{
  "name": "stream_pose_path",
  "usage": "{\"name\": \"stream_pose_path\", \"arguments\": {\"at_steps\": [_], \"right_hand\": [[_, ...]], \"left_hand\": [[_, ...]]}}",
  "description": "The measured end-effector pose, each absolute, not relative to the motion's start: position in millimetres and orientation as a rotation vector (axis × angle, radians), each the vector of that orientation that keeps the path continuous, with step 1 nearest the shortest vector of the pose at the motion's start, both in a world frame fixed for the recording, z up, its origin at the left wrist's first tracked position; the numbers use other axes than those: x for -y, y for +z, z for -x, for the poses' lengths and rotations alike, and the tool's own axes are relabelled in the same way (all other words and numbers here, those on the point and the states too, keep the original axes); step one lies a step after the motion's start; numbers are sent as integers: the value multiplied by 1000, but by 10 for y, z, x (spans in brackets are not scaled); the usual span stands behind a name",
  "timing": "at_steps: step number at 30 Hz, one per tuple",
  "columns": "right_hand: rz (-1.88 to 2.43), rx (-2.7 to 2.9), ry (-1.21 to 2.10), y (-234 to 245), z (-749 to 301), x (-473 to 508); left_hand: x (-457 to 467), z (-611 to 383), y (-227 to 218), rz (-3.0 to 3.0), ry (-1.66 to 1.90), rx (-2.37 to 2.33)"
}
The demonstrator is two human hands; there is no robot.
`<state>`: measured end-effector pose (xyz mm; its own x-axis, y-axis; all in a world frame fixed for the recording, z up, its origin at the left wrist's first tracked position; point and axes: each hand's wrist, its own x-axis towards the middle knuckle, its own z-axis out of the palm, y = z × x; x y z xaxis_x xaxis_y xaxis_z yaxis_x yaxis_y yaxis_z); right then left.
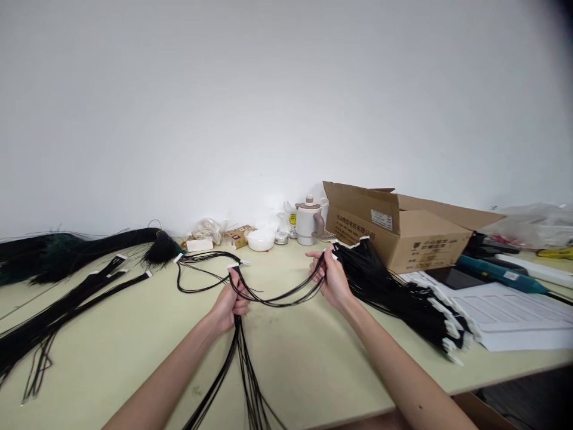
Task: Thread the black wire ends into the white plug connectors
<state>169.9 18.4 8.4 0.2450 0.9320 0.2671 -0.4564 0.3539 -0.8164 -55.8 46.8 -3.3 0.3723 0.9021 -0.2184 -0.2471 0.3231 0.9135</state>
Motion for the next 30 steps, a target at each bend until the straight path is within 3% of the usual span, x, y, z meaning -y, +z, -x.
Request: {"name": "stream_pose_path", "arguments": {"at_steps": [14, 23, 30], "right_hand": [[761, 840, 998, 35, -1711, -229], [610, 768, 1173, 103, -1668, -166], [464, 826, 1259, 136, -1681, -139]], "left_hand": [[-404, 479, -80, -896, 816, -798], [-545, 587, 81, -629, 1124, -690], [-553, 681, 50, -1151, 928, -814]]}}
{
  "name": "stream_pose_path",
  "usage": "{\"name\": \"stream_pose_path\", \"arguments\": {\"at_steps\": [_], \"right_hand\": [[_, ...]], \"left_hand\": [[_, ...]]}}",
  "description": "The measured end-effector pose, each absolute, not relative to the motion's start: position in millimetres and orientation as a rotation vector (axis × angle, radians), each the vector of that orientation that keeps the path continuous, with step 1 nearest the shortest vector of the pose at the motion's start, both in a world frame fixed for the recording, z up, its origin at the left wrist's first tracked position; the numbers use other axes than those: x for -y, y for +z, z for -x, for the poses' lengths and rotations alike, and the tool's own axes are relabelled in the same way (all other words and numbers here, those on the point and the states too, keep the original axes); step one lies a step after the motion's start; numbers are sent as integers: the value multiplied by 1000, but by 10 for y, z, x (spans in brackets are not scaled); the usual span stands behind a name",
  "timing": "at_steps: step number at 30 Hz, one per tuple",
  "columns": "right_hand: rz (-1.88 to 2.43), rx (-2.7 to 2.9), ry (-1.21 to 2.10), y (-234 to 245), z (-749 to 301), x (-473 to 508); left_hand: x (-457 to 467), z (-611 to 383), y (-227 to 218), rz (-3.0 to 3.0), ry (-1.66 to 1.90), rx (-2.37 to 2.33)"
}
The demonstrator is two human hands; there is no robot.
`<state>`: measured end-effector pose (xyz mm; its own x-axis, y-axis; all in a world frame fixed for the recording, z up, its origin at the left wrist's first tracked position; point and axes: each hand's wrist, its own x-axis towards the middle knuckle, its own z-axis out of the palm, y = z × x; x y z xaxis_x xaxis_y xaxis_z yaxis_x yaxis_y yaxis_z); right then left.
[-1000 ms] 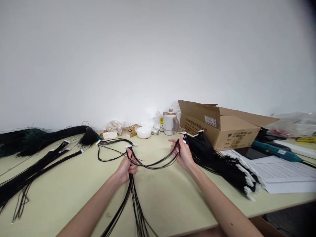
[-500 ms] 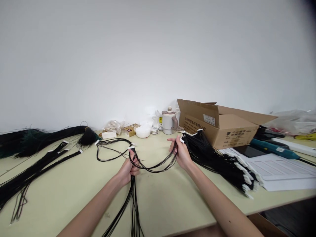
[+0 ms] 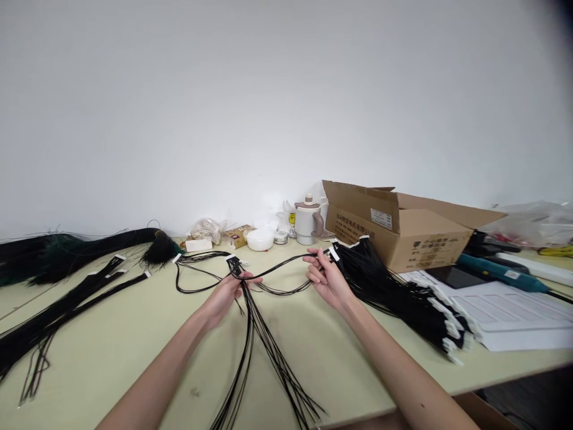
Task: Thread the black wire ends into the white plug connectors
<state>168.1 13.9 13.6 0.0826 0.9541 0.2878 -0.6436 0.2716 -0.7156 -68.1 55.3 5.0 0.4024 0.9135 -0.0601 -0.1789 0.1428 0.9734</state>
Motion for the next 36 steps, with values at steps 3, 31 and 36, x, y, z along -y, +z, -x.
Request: {"name": "stream_pose_path", "arguments": {"at_steps": [3, 31, 36], "right_hand": [[457, 872, 1262, 135, -1688, -124], [606, 1163, 1489, -6, -1278, 65], [639, 1227, 1394, 21, -1179, 154]], "left_hand": [[-529, 679, 37, -1166, 850, -854], [-645, 644, 82, -565, 1990, -1053], [-641, 700, 94, -589, 2012, -1166]]}}
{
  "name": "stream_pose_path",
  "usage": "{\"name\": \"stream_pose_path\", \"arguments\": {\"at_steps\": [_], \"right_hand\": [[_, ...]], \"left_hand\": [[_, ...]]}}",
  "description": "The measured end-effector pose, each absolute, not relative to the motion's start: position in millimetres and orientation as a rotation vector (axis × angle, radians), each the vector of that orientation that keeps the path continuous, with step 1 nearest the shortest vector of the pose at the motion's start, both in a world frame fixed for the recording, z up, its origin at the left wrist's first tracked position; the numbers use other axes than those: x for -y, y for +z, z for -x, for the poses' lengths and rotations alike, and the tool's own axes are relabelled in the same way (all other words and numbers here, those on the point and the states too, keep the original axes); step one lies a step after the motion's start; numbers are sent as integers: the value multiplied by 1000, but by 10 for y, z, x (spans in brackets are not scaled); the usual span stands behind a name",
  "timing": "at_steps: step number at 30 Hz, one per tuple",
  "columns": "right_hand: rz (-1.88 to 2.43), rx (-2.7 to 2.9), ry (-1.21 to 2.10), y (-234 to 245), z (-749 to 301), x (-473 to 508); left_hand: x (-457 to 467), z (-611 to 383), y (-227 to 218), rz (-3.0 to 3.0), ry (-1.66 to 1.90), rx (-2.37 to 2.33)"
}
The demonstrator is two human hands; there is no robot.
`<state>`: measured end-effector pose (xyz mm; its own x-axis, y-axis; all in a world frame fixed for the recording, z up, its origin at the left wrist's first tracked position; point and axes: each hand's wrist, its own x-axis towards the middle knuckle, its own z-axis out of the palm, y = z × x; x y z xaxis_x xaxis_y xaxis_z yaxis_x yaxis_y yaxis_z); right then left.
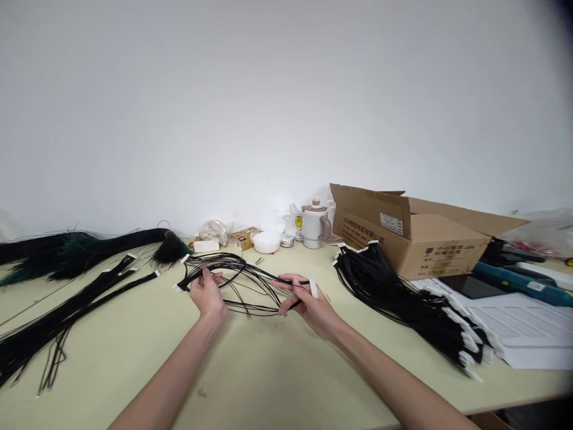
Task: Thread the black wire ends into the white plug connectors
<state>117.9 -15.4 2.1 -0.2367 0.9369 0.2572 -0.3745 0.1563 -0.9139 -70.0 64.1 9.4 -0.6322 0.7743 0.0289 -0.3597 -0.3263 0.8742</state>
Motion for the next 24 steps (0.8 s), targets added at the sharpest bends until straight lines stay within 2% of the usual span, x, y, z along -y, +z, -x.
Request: {"name": "stream_pose_path", "arguments": {"at_steps": [15, 20, 24], "right_hand": [[559, 1525, 1064, -22, -992, 356], [608, 1700, 574, -68, -1035, 371], [595, 1840, 176, -78, -1061, 376]], "left_hand": [[-652, 745, 139, -673, 2021, -964], [-646, 746, 151, -890, 2064, -1037], [-689, 757, 137, -728, 2115, -912]]}}
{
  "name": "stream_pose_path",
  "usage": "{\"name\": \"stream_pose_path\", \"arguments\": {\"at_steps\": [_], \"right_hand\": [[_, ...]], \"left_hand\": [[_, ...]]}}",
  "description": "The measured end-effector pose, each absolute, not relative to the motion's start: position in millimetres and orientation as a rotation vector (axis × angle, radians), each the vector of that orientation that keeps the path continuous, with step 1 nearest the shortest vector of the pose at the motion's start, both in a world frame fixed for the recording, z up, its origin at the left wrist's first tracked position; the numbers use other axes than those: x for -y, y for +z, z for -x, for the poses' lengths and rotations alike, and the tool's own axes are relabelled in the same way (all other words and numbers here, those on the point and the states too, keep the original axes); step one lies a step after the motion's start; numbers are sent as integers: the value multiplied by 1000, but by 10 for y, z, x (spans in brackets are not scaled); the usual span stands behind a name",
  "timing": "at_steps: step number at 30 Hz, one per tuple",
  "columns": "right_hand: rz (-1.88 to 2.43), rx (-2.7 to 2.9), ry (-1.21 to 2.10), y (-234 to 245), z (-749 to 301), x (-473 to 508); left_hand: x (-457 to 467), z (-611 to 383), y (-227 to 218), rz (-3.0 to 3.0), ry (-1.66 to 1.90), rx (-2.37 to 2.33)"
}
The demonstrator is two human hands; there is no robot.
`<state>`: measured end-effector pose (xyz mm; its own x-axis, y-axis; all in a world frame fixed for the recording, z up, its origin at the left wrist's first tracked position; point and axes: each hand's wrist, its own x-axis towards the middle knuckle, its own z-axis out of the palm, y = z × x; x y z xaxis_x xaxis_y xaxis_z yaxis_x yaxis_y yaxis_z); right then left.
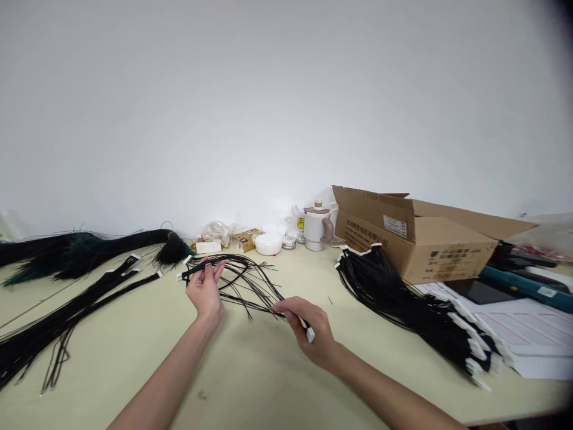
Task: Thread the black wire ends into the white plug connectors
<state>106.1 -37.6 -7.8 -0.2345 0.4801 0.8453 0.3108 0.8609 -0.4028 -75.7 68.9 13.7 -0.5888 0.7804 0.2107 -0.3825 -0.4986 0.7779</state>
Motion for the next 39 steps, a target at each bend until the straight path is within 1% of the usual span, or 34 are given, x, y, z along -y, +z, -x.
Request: {"name": "stream_pose_path", "arguments": {"at_steps": [4, 7, 13, 16, 20, 24, 27, 30, 34, 39], "right_hand": [[569, 1906, -77, -85, -1075, 365], [567, 1912, -114, -74, -1084, 372], [600, 1839, -139, 35, -1133, 420], [546, 1847, -246, 102, -1196, 420], [415, 1790, -448, 181, -1298, 401], [529, 1671, -510, 209, -1352, 373], [646, 1576, -439, 189, -1356, 337], [701, 1497, -298, 156, -1358, 296], [791, 1453, -82, 106, -1380, 246], [932, 1137, 398, 61, -1410, 134]], "left_hand": [[-708, 739, 124, -642, 2106, -846], [-684, 715, 126, -708, 2012, -863], [-591, 703, 155, -1013, 1677, -989], [-514, 702, 208, -1239, 1548, -1077], [-414, 695, 276, -1588, 1416, -1328], [-385, 683, 232, -2012, 1228, -1688], [-410, 670, 133, -2260, 1052, -1837], [-471, 666, 35, -2387, 1025, -1689], [-574, 681, -53, -2257, 1027, -1487], [-606, 681, -138, -2102, 1024, -1468]]}}
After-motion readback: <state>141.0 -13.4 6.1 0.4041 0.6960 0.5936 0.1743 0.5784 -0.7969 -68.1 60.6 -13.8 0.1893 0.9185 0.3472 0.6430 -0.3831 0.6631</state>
